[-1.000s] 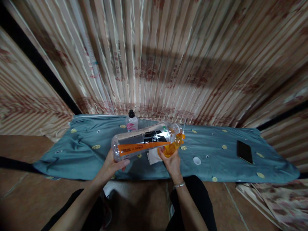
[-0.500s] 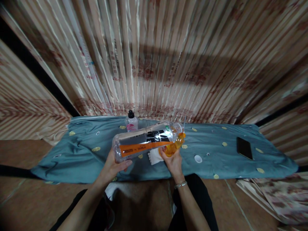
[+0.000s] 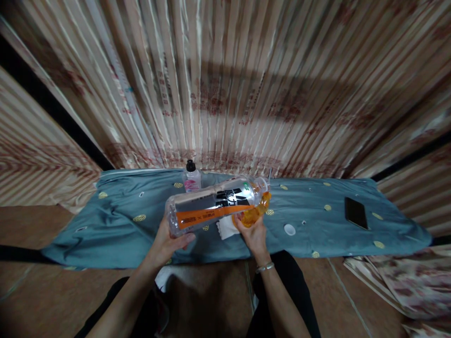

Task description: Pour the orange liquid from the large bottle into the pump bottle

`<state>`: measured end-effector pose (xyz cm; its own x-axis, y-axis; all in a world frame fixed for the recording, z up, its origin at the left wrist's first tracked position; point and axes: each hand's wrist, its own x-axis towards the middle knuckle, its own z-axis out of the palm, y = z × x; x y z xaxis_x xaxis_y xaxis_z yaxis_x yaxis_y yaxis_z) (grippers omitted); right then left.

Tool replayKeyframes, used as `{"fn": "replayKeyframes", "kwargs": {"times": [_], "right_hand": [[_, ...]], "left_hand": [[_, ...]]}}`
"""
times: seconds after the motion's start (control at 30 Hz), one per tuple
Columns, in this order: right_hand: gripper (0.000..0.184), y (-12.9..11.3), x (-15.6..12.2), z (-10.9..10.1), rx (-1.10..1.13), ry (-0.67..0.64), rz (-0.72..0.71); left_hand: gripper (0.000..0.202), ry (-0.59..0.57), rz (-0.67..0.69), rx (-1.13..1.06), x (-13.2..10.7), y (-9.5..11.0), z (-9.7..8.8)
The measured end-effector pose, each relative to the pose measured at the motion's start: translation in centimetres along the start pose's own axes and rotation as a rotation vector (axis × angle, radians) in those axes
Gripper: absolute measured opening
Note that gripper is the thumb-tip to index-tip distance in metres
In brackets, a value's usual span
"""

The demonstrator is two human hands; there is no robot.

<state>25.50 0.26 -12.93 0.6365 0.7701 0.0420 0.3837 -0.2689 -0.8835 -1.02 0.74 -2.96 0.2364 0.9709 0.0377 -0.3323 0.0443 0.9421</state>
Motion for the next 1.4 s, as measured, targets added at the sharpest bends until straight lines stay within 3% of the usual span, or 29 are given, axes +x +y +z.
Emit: {"fn": "replayKeyframes", "kwargs": {"times": [0.53, 0.9, 1.1, 1.4], "right_hand": [[0.082, 0.01, 0.05, -0.03, -0.062, -0.007, 0.008], [0.089, 0.35, 0.05, 0.12, -0.090, 0.005, -0.010], [0.077, 0.15, 0.00, 0.07, -0.117, 0.005, 0.026], [0.073, -0.45, -0.15, -0.12, -0.099, -0.007, 0.053]], "left_hand": [[0.089, -0.084, -0.071, -0.074, -0.41, 0.02, -0.47], [0.083, -0.043, 0.041, -0.038, -0.30, -0.79, -0.71], [0.082, -0.044, 0.044, -0.032, -0.23, -0.63, -0.67], [0.087, -0.048, 0.025, -0.046, -0.31, -0.24, -0.73]]}}
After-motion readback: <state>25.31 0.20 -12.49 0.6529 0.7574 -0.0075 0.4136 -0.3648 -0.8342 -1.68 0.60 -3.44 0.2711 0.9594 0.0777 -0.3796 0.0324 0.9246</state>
